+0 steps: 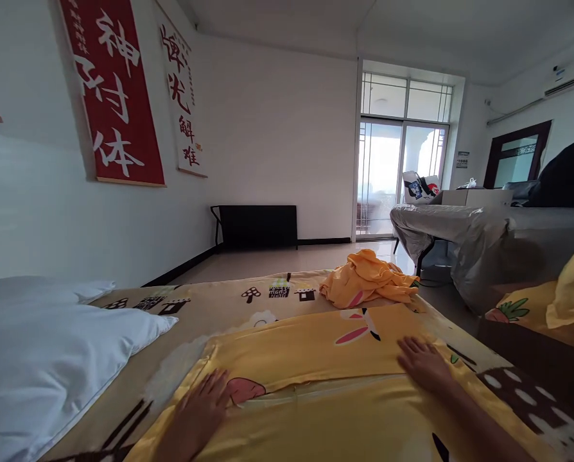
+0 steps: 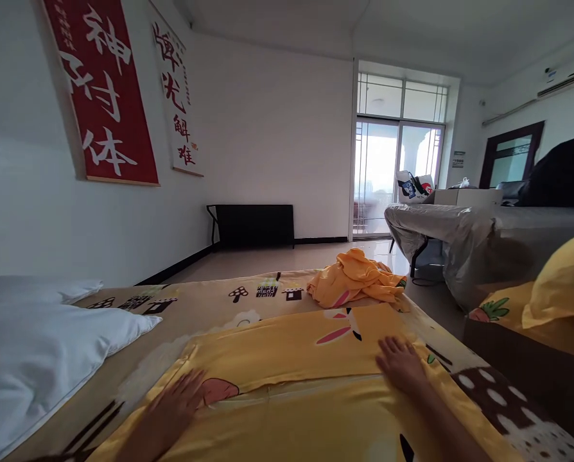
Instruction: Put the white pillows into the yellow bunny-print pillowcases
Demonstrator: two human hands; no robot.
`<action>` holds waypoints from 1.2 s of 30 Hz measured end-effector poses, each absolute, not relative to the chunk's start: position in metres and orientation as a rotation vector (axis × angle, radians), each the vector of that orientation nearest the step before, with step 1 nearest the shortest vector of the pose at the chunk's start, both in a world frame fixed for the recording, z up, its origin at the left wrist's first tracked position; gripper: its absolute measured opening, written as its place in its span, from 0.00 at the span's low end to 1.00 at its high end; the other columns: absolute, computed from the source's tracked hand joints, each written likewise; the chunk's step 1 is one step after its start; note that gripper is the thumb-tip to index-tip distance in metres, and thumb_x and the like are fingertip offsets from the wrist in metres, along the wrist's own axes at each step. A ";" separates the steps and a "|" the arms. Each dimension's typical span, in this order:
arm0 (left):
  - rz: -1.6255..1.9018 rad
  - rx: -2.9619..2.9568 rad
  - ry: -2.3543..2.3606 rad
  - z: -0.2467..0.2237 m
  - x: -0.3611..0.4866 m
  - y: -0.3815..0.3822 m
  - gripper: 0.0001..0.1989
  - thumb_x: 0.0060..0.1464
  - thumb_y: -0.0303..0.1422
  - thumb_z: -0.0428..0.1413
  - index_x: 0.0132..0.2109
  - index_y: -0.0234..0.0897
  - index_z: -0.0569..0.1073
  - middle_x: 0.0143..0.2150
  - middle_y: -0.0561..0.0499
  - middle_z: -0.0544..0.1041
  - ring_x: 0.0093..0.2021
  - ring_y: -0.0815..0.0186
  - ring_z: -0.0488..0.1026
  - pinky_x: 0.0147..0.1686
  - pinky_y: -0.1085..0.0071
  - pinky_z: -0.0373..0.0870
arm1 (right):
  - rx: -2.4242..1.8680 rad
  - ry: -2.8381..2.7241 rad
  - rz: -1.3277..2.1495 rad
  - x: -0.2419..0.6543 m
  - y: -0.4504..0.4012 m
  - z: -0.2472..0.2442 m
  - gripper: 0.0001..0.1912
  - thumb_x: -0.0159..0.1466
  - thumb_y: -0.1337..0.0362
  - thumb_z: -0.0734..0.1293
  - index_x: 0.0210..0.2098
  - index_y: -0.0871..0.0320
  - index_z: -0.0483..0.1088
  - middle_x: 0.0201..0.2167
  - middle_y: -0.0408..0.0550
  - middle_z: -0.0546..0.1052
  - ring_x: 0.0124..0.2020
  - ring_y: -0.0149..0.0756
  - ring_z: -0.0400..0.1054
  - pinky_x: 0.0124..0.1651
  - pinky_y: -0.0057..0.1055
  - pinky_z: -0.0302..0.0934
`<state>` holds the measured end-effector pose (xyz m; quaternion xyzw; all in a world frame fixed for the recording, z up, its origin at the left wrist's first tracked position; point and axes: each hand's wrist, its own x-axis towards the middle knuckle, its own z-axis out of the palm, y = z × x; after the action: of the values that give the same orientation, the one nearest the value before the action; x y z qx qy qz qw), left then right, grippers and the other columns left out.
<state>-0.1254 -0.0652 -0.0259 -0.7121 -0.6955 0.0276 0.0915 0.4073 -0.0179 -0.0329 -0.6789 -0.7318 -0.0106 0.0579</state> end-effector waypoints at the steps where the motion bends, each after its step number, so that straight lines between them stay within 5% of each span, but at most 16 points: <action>1: 0.108 -2.095 -2.080 -0.027 -0.134 -0.070 0.25 0.54 0.30 0.44 0.58 0.46 0.68 0.66 0.54 0.56 0.67 0.57 0.50 0.63 0.52 0.47 | -2.101 -2.203 -0.086 0.419 -0.021 -0.032 0.29 0.66 0.52 0.50 0.63 0.55 0.56 0.65 0.51 0.56 0.66 0.47 0.45 0.63 0.51 0.39; 5: 0.074 -1.939 -2.288 -0.025 -0.155 -0.086 0.23 0.55 0.32 0.44 0.56 0.47 0.70 0.66 0.51 0.59 0.66 0.54 0.51 0.60 0.45 0.49 | -2.255 -2.099 -0.307 0.426 -0.032 -0.022 0.26 0.65 0.59 0.54 0.60 0.62 0.61 0.62 0.63 0.59 0.65 0.53 0.48 0.62 0.53 0.39; 8: -0.022 -1.817 -2.352 -0.013 -0.144 -0.089 0.25 0.57 0.38 0.42 0.60 0.41 0.65 0.65 0.42 0.60 0.65 0.50 0.54 0.59 0.40 0.47 | -2.101 -2.193 -0.315 0.388 -0.049 -0.007 0.22 0.65 0.61 0.54 0.54 0.58 0.68 0.62 0.60 0.60 0.65 0.51 0.46 0.62 0.52 0.38; 17: -0.080 -2.647 -1.948 0.044 0.015 -0.058 0.29 0.60 0.42 0.36 0.66 0.40 0.53 0.69 0.47 0.50 0.68 0.62 0.45 0.64 0.54 0.43 | -1.128 -2.671 0.334 0.250 -0.116 0.002 0.26 0.61 0.58 0.59 0.58 0.57 0.61 0.61 0.56 0.62 0.63 0.46 0.52 0.62 0.44 0.44; 22: -0.064 -2.855 -1.800 0.021 0.067 -0.019 0.31 0.58 0.49 0.39 0.65 0.46 0.53 0.69 0.51 0.50 0.68 0.63 0.46 0.64 0.54 0.43 | -1.086 -2.588 0.449 0.248 -0.111 -0.022 0.30 0.63 0.59 0.56 0.64 0.56 0.51 0.65 0.53 0.55 0.66 0.43 0.45 0.65 0.44 0.37; 26: -0.123 -2.823 -1.824 -0.005 0.071 -0.003 0.33 0.59 0.51 0.36 0.66 0.42 0.50 0.69 0.47 0.47 0.68 0.61 0.44 0.64 0.52 0.41 | -1.112 -2.563 0.536 0.250 -0.108 -0.027 0.31 0.63 0.58 0.57 0.64 0.55 0.50 0.66 0.52 0.53 0.67 0.44 0.42 0.66 0.45 0.34; 31: -0.072 -2.878 -1.745 -0.016 0.063 0.003 0.37 0.53 0.58 0.40 0.66 0.50 0.50 0.70 0.52 0.45 0.69 0.63 0.42 0.65 0.55 0.40 | -1.176 -2.505 0.648 0.248 -0.107 -0.026 0.31 0.63 0.57 0.57 0.65 0.55 0.49 0.67 0.52 0.49 0.68 0.45 0.39 0.66 0.46 0.31; 36: 0.006 -2.900 -1.748 -0.016 0.064 0.010 0.39 0.52 0.60 0.39 0.67 0.50 0.46 0.70 0.50 0.42 0.69 0.59 0.40 0.64 0.51 0.38 | -1.207 -2.414 0.634 0.248 -0.107 -0.026 0.27 0.61 0.59 0.60 0.60 0.53 0.58 0.62 0.51 0.61 0.64 0.44 0.50 0.64 0.44 0.36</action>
<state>0.0642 0.0096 -0.0164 -0.8500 -0.5124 0.0017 -0.1218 0.2480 -0.1071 -0.0258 -0.4280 -0.8559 0.2247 0.1835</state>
